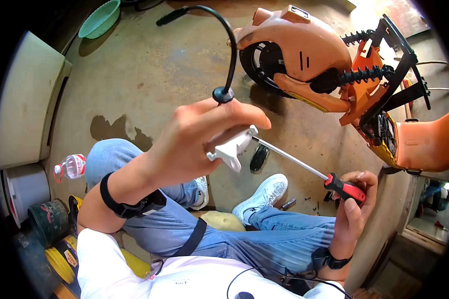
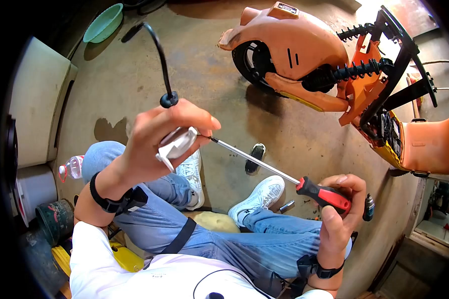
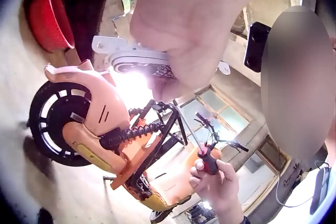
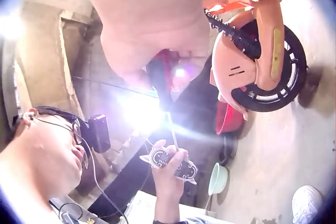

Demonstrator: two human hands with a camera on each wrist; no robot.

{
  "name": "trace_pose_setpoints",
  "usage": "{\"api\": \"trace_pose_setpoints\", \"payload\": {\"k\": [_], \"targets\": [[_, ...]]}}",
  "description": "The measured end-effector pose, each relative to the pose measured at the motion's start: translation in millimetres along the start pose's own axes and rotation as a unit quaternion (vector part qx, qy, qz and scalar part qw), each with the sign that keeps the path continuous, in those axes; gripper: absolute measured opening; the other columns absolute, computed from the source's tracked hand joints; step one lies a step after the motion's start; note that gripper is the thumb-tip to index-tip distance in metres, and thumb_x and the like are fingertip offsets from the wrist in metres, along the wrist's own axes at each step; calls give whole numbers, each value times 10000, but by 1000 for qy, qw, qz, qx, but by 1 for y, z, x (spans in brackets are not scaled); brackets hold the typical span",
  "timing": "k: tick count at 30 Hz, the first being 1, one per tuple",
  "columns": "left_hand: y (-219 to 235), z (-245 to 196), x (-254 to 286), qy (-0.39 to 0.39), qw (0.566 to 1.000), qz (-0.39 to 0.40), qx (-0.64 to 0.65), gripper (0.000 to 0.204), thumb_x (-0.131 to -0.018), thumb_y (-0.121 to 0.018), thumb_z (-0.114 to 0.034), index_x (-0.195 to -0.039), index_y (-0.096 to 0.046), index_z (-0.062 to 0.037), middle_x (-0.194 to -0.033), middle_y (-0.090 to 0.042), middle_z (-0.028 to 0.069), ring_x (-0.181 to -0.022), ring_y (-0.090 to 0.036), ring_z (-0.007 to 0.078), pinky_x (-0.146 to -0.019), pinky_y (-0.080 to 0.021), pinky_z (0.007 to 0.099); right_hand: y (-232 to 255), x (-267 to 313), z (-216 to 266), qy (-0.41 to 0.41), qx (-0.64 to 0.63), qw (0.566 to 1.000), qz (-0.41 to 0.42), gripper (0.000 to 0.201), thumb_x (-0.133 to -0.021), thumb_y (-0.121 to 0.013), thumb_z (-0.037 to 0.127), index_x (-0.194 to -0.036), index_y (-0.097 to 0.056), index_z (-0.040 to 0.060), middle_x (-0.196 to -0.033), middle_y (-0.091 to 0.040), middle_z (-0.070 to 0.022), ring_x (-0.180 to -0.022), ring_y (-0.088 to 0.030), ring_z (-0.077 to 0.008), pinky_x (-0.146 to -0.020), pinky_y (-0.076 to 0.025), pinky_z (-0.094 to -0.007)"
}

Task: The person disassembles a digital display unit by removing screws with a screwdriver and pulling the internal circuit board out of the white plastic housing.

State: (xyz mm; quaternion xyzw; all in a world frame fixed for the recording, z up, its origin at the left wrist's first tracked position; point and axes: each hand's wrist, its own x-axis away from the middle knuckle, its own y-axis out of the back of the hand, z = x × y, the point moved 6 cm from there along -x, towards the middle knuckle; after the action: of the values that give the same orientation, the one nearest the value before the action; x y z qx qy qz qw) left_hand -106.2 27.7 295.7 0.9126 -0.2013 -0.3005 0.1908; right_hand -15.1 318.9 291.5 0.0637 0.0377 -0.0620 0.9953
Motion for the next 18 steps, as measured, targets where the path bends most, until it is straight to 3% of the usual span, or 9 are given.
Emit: {"api": "trace_pose_setpoints", "payload": {"k": [5,9,14,16,17,18], "targets": [[3,1,-3,2,1000,0,28,311,-783,-733,43,-1072,-650,-34,-895,-681,69,-784,-680,169,-697,-534,280,0,-1,0,6,-1,1000,3,494,-767,-647,223,-1176,-435,43,-967,-566,-139,-801,-521,-152,-753,-450,-270],[0,6,-1,51,997,21,57,296,-800,-724,28,-1078,-654,-48,-886,-671,62,-790,-666,151,-720,-528,271,-4,-1,2,20,29,999,17,459,-751,-623,184,-1146,-434,46,-968,-565,-151,-785,-531,-160,-767,-464,-271],[-3,8,2,75,991,40,102,291,-831,-702,34,-1104,-640,-41,-882,-662,39,-804,-648,132,-736,-515,249,5,1,-6,-24,-5,1000,-6,443,-808,-640,271,-1138,-455,41,-959,-569,-140,-779,-553,-165,-703,-471,-279],[-8,17,8,188,949,24,253,392,-852,-681,-11,-1229,-571,-18,-944,-660,41,-843,-636,134,-783,-505,256,9,0,-9,-17,-11,1000,-18,458,-879,-628,380,-1139,-473,37,-933,-573,-122,-783,-568,-163,-643,-458,-276],[-8,15,7,191,949,25,250,392,-852,-681,-11,-1229,-571,-18,-944,-660,41,-843,-636,134,-783,-505,256,8,0,-9,-19,-15,1000,-17,458,-879,-628,380,-1139,-473,37,-933,-573,-122,-783,-568,-163,-643,-458,-276],[-8,20,8,267,904,-19,333,474,-853,-668,-45,-1298,-510,-3,-990,-651,53,-875,-630,139,-812,-497,263,9,0,-7,-8,-23,999,-48,457,-888,-621,384,-1145,-472,37,-920,-572,-120,-784,-567,-162,-639,-452,-268]]}}
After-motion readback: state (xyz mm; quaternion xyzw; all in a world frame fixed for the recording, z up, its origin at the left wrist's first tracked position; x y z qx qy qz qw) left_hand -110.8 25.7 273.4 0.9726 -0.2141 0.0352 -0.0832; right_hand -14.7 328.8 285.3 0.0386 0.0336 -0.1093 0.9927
